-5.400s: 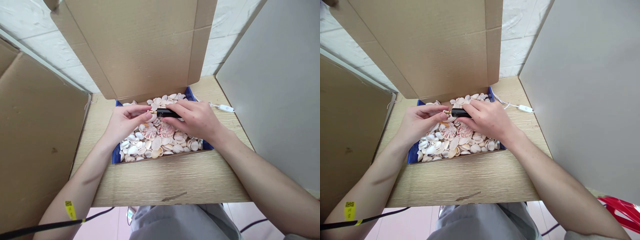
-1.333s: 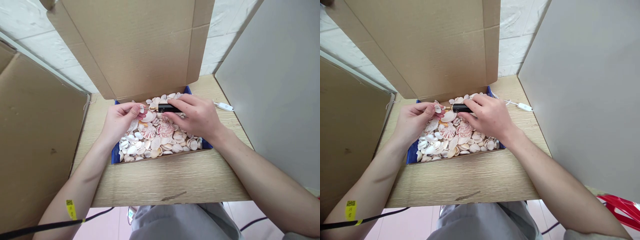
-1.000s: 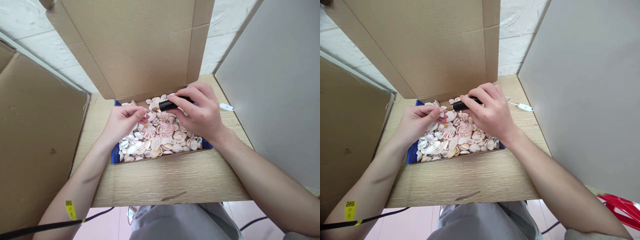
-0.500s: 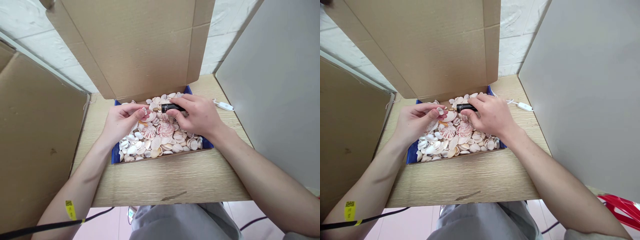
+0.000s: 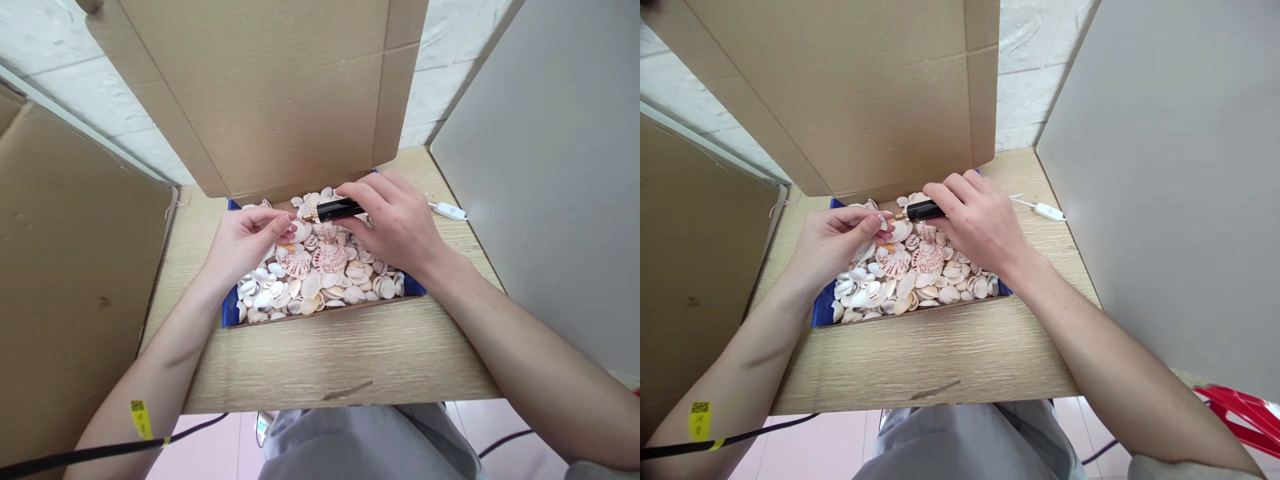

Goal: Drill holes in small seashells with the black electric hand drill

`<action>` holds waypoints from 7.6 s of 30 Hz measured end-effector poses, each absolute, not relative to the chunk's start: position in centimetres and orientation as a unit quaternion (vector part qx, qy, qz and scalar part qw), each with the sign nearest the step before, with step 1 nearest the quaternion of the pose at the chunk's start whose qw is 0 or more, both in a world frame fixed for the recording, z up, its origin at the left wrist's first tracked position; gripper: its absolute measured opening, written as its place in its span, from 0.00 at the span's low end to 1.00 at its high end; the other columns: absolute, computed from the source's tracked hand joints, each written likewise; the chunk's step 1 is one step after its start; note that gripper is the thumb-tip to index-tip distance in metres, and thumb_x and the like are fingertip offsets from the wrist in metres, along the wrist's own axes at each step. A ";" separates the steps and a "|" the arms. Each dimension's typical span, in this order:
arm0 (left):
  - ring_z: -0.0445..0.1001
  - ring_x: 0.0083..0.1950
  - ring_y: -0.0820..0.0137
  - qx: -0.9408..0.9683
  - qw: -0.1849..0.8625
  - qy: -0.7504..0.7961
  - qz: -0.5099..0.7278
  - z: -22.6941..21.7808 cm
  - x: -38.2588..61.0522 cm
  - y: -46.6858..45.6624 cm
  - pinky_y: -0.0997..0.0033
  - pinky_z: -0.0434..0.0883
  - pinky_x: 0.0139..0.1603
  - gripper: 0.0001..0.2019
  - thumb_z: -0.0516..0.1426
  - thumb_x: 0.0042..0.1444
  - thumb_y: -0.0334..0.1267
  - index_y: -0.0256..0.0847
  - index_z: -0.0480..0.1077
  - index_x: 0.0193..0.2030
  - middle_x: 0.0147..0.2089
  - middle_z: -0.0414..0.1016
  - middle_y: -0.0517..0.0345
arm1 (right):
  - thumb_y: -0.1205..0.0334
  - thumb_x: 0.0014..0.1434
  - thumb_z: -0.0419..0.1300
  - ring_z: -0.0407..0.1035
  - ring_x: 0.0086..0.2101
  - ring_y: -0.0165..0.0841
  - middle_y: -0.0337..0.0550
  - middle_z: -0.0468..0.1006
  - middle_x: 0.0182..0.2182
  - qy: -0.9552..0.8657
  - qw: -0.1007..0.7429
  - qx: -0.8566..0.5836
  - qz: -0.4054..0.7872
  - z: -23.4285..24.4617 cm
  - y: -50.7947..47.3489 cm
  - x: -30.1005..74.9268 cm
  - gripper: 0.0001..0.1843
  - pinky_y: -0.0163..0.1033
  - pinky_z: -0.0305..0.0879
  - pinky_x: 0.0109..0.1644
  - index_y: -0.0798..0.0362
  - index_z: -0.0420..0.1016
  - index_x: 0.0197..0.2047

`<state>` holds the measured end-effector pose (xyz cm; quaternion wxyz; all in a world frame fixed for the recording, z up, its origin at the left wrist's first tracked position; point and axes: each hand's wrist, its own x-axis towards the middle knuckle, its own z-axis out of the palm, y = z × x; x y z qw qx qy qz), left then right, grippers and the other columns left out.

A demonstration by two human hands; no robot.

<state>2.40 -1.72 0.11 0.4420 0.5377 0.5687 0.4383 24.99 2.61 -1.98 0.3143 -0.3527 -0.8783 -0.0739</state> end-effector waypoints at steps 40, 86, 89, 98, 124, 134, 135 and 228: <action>0.78 0.27 0.71 0.596 0.389 0.565 0.418 -0.1 2.2 -1.9 0.75 0.74 0.26 0.06 0.65 0.52 0.40 0.40 0.79 0.32 0.27 0.79 0.57 | 0.49 0.65 0.52 0.67 0.40 0.39 0.48 0.76 0.39 -0.855 0.333 -0.390 -0.080 -1.6 2.2 24.9 0.18 0.47 0.62 0.43 0.48 0.75 0.49; 0.78 0.30 0.71 0.588 0.338 0.582 0.449 0.2 2.3 -1.9 0.73 0.73 0.31 0.09 0.68 0.48 0.41 0.43 0.80 0.36 0.31 0.82 0.57 | 0.46 0.67 0.44 0.70 0.30 0.34 0.44 0.79 0.31 -0.869 0.255 -0.424 0.016 -1.9 1.9 24.7 0.26 0.39 0.52 0.31 0.54 0.77 0.39; 0.78 0.32 0.70 0.579 0.333 0.591 0.453 0.3 2.4 -1.9 0.72 0.73 0.33 0.09 0.67 0.48 0.42 0.44 0.81 0.37 0.32 0.82 0.58 | 0.45 0.67 0.46 0.69 0.30 0.33 0.44 0.79 0.31 -0.872 0.260 -0.415 0.011 -1.9 1.9 24.7 0.25 0.38 0.52 0.31 0.54 0.76 0.38; 0.76 0.26 0.72 0.567 0.404 0.564 0.444 0.3 2.4 -1.7 0.73 0.75 0.29 0.07 0.66 0.50 0.42 0.42 0.81 0.30 0.26 0.78 0.57 | 0.42 0.64 0.50 0.65 0.38 0.38 0.47 0.74 0.38 -0.874 0.306 -0.368 -0.082 -1.8 2.2 25.1 0.23 0.45 0.62 0.42 0.50 0.74 0.47; 0.79 0.30 0.70 0.583 0.351 0.586 0.440 0.0 2.0 -2.0 0.75 0.74 0.28 0.09 0.69 0.47 0.41 0.44 0.82 0.36 0.33 0.84 0.55 | 0.43 0.65 0.51 0.68 0.31 0.31 0.42 0.76 0.30 -0.874 0.318 -0.363 -0.050 -2.0 2.1 24.9 0.24 0.37 0.54 0.31 0.55 0.76 0.38; 0.79 0.32 0.70 0.617 0.318 0.587 0.416 -0.1 2.0 -2.0 0.73 0.74 0.34 0.06 0.67 0.48 0.39 0.47 0.82 0.35 0.36 0.84 0.56 | 0.42 0.65 0.50 0.67 0.28 0.31 0.42 0.75 0.28 -0.881 0.312 -0.350 -0.056 -2.2 2.2 24.8 0.26 0.36 0.53 0.30 0.55 0.76 0.36; 0.79 0.33 0.70 0.617 0.317 0.588 0.416 -0.1 2.0 -2.0 0.73 0.74 0.34 0.06 0.68 0.48 0.38 0.47 0.82 0.35 0.36 0.84 0.56 | 0.42 0.65 0.50 0.67 0.28 0.31 0.42 0.75 0.28 -0.882 0.312 -0.349 -0.055 -2.1 2.2 24.8 0.26 0.36 0.53 0.30 0.56 0.76 0.36; 0.81 0.48 0.62 0.557 0.397 0.568 0.458 -0.3 2.0 -1.5 0.61 0.77 0.52 0.21 0.68 0.49 0.40 0.42 0.77 0.51 0.46 0.82 0.50 | 0.45 0.65 0.52 0.69 0.31 0.31 0.42 0.77 0.30 -0.848 0.357 -0.390 -0.041 -2.2 2.1 24.7 0.22 0.37 0.55 0.32 0.54 0.76 0.39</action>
